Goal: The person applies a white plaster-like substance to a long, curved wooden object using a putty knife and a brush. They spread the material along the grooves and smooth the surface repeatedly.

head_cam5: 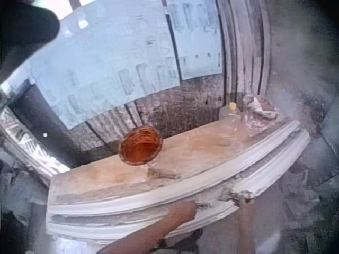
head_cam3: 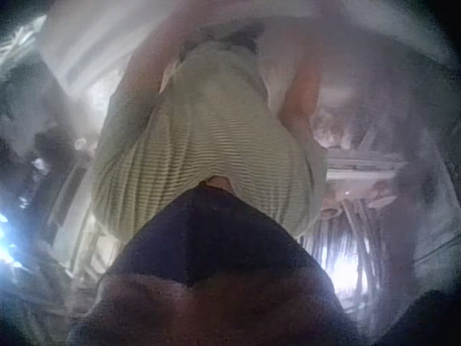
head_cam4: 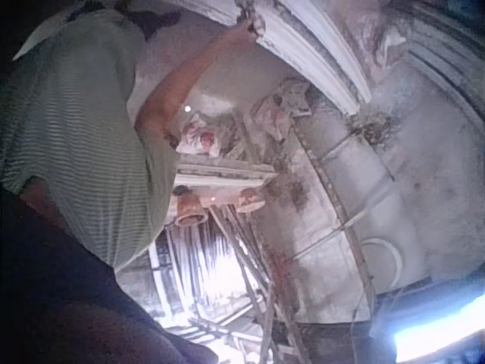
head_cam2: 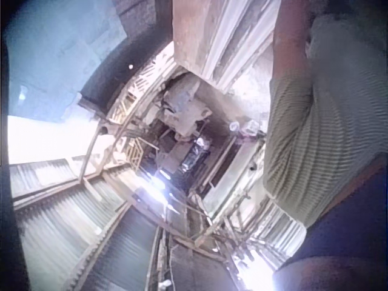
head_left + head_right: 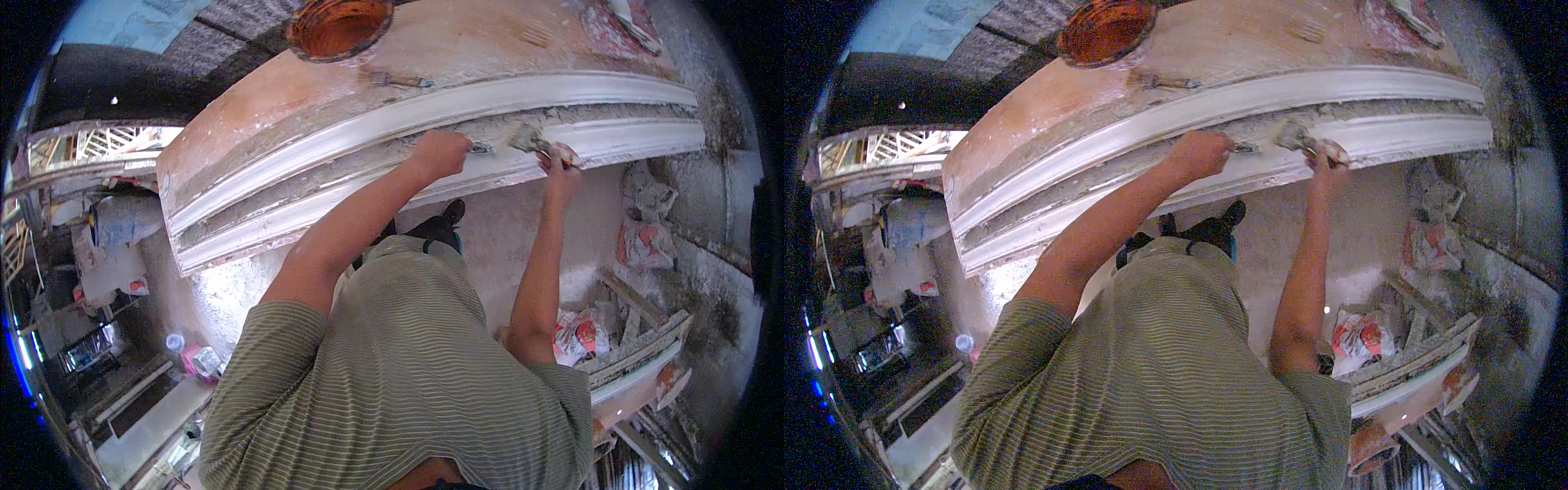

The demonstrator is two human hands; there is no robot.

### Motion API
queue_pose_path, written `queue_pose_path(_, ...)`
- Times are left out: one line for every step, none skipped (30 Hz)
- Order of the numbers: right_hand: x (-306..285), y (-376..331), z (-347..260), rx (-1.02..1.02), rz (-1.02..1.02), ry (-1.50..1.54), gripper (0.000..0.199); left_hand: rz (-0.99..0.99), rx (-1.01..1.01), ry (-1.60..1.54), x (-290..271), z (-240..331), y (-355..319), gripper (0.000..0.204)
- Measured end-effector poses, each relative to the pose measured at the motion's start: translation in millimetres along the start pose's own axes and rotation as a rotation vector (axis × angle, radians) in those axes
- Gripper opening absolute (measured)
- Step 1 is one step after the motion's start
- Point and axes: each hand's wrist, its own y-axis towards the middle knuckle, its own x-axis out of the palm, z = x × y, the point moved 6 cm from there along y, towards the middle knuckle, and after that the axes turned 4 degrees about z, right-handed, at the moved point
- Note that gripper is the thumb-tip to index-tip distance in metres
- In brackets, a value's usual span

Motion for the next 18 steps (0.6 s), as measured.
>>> queue_pose_path(-6,-1,-4,-0.011,0.009,-0.034,0.025,0.003,0.002,0.001,0,-4,-3,0.025)
queue_pose_path(-9,-5,-8,-0.024,0.023,-0.069,0.025,0.006,0.008,0.001,3,-8,-5,0.025)
queue_pose_path(-9,-11,-9,-0.012,0.023,-0.072,0.025,0.02,0.019,-0.02,6,-20,-20,0.025)
queue_pose_path(-12,-19,-11,0.0,0.032,-0.076,0.025,0.028,-0.001,-0.054,5,-33,-40,0.025)
queue_pose_path(-17,-26,-11,0.015,0.047,-0.081,0.026,0.031,-0.014,-0.088,6,-47,-62,0.025)
queue_pose_path(-23,-32,-8,-0.011,0.06,-0.104,0.027,0.038,-0.066,-0.115,8,-66,-89,0.027)
queue_pose_path(-33,-37,3,-0.034,0.076,-0.129,0.027,0.042,-0.116,-0.142,8,-85,-119,0.028)
queue_pose_path(-44,-44,14,-0.053,0.099,-0.156,0.028,0.042,-0.171,-0.227,-4,-102,-151,0.032)
queue_pose_path(-50,-54,21,-0.047,0.127,-0.178,0.028,0.057,-0.248,-0.248,-1,-131,-187,0.036)
queue_pose_path(-55,-63,27,-0.042,0.158,-0.199,0.029,0.118,-0.335,-0.325,-5,-157,-225,0.033)
queue_pose_path(-58,-72,30,-0.036,0.184,-0.219,0.029,0.104,-0.4,-0.361,-4,-185,-261,0.034)
queue_pose_path(-50,-83,32,0.008,0.175,-0.157,0.029,0.237,-0.416,-0.482,14,-224,-310,0.034)
queue_pose_path(-49,-96,36,0.039,0.196,-0.103,0.029,-0.016,-0.748,-0.785,21,-246,-337,0.034)
queue_pose_path(-44,-106,38,0.071,0.196,-0.049,0.03,-0.015,-0.733,-0.794,18,-254,-345,0.034)
queue_pose_path(-40,-114,39,0.09,0.202,-0.056,0.032,-0.014,-0.72,-0.802,17,-261,-351,0.034)
queue_pose_path(-37,-121,42,0.107,0.204,-0.066,0.034,-0.012,-0.709,-0.815,19,-264,-357,0.034)
queue_pose_path(-32,-126,43,0.123,0.2,-0.079,0.035,0.008,-0.687,-0.75,17,-258,-341,0.036)
queue_pose_path(-20,-129,37,0.099,0.169,-0.089,0.036,0.111,-0.514,-0.655,26,-253,-320,0.037)
